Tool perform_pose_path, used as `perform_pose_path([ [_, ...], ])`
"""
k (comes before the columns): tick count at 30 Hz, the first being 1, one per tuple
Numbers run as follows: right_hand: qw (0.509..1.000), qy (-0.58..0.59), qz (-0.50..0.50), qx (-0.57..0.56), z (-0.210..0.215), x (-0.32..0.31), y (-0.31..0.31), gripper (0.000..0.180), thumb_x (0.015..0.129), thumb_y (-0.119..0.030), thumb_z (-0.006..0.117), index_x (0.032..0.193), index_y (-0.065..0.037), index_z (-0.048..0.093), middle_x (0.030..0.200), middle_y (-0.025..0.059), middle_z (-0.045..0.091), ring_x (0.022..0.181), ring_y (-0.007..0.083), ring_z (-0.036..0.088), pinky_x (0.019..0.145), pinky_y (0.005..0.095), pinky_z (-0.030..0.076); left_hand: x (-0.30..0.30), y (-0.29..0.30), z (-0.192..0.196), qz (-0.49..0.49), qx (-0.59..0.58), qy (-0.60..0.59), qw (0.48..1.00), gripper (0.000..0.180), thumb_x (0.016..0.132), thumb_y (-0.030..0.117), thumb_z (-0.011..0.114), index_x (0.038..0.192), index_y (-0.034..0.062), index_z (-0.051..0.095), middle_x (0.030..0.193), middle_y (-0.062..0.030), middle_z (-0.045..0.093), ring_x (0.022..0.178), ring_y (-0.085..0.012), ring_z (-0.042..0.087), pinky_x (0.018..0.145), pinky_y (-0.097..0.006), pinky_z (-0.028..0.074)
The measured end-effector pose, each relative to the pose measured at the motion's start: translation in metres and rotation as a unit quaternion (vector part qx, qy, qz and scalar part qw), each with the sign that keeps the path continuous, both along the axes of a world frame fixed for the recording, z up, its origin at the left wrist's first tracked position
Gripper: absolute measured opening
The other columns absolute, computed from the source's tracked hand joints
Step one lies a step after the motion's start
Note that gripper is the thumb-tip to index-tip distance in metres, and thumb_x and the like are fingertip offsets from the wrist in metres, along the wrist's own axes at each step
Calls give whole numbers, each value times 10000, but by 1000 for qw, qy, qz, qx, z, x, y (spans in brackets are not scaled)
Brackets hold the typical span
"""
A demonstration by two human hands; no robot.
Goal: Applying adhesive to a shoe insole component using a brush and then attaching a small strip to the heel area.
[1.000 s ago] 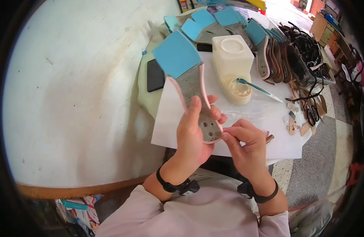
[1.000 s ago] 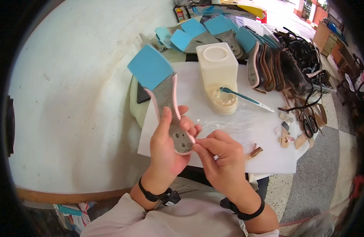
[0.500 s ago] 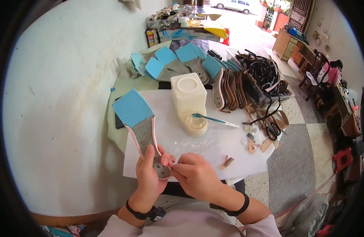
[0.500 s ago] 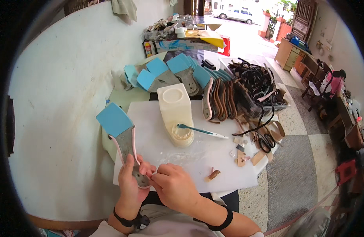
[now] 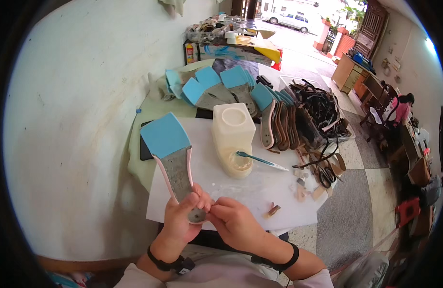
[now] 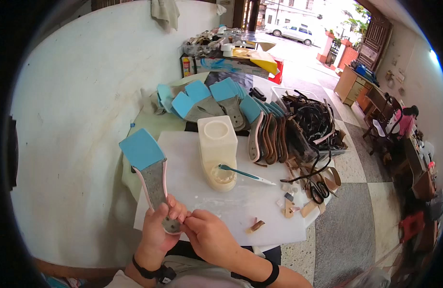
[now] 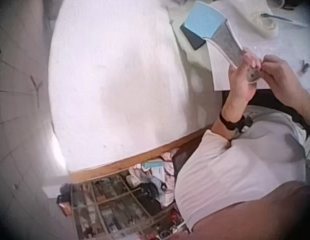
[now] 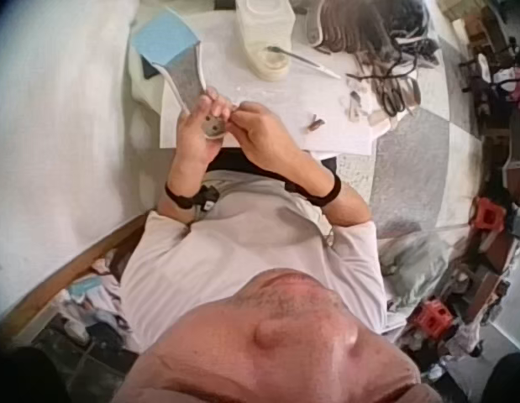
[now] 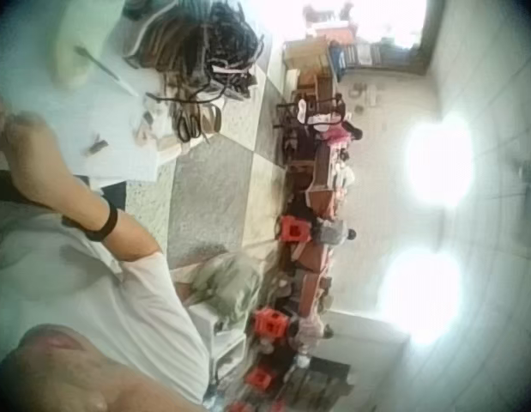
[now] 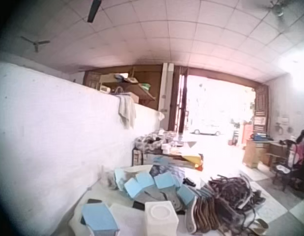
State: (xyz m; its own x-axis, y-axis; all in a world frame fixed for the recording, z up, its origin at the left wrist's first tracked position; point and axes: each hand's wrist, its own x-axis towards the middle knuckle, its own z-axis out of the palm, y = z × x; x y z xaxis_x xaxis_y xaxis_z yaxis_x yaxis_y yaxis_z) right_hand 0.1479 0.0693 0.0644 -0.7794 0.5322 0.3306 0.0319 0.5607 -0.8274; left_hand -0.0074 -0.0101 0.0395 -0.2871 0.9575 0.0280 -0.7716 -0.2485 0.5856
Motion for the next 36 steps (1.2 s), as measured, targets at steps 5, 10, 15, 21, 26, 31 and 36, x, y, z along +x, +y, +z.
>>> perform_pose_path([
  [5,1000,-23,-9,6,4,-4,-1,40,934,24,707,920,30,670,856,190,608,807,395,622,710,458,508,0,-1,6,20,-79,34,996,149,978,88,758,1050,62,630,848,-33,621,805,-136,603,687,-289,458],
  [10,995,-87,-45,32,17,20,13,209,861,-39,807,1060,-9,751,873,152,675,794,348,662,697,444,539,9,2,29,17,-184,121,975,180,906,23,808,930,64,634,830,-17,638,749,-131,608,654,-292,463],
  [15,971,68,-204,106,44,40,61,582,909,-134,767,1454,-14,602,1173,100,659,977,183,580,797,304,458,14,-1,23,-107,-176,267,941,286,895,210,894,928,71,646,810,52,593,730,-65,536,662,-240,422],
  [21,975,-38,-123,179,83,45,75,293,1074,-167,579,1260,17,713,1102,171,736,1030,249,678,903,382,513,13,3,35,-282,-190,329,881,246,989,262,794,942,66,652,767,11,610,679,-96,585,606,-267,463],
  [26,993,-16,-83,81,63,51,69,231,1089,-128,561,1148,3,742,843,111,717,690,190,639,672,322,506,20,4,16,-230,-143,222,937,672,1106,692,314,1156,84,597,777,1,573,626,-93,534,551,-264,465],
  [31,989,-39,-113,86,62,48,64,223,1095,-130,575,1138,21,735,813,101,708,662,149,603,647,300,494,14,10,4,-280,-135,257,915,783,1114,701,185,1738,273,-16,931,-73,640,709,-136,592,567,-282,518],
  [36,987,31,-156,38,66,52,62,164,1029,-101,682,1110,28,744,832,81,737,746,130,666,716,269,521,17,11,7,-281,-142,303,900,594,1121,691,191,1473,213,166,886,-63,625,691,-142,572,603,-284,506],
])
